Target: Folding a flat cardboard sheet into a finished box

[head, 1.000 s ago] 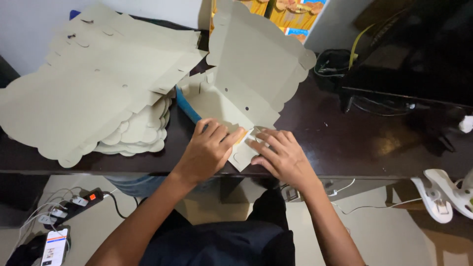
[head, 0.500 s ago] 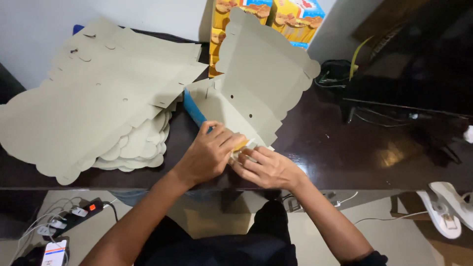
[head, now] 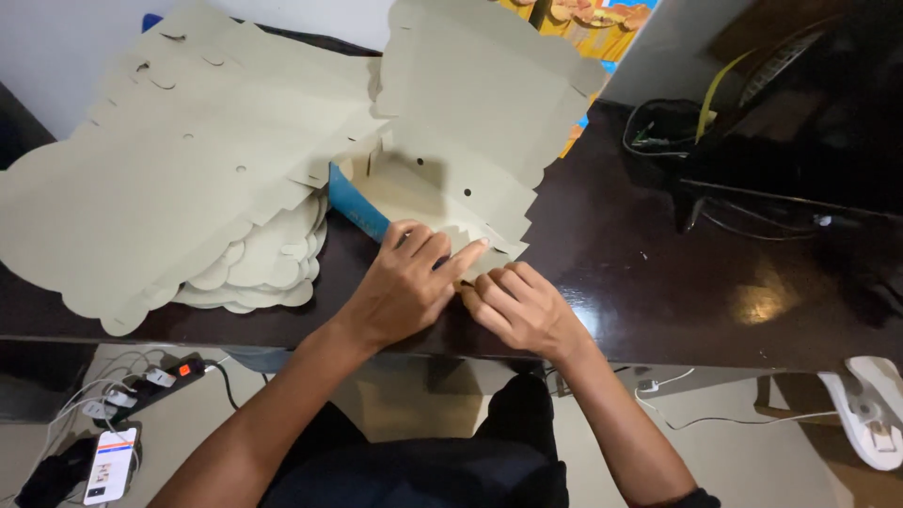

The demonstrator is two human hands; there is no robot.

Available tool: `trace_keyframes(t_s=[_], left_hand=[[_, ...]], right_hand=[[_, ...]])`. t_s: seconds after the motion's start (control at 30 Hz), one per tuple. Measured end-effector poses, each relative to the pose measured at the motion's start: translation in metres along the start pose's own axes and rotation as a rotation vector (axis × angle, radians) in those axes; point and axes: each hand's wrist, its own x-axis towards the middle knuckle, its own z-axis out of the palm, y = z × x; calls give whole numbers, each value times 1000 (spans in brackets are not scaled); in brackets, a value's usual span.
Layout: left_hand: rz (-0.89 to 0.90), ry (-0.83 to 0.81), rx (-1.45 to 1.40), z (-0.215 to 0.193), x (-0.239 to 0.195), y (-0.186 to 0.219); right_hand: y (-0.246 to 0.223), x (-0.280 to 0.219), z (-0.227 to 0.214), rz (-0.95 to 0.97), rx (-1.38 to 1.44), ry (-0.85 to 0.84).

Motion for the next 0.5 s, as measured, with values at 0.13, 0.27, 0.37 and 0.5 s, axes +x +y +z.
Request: trace_keyframes(t_s=[0.13,0.27,0.37,0.5], left_hand=[[20,-9,-56,-7,4,5],[17,-18,-124,-11,6,8],[-8,-16,-183,-13,5,10],[-23,12,-226,-9,2,11]], right_hand=[[-4,12,-5,-1,2,87],[-6,1,-3,-23,-14,143],[-10,-2,-2,-25,-32,185],[-15,-6,0,-32,-57,235]])
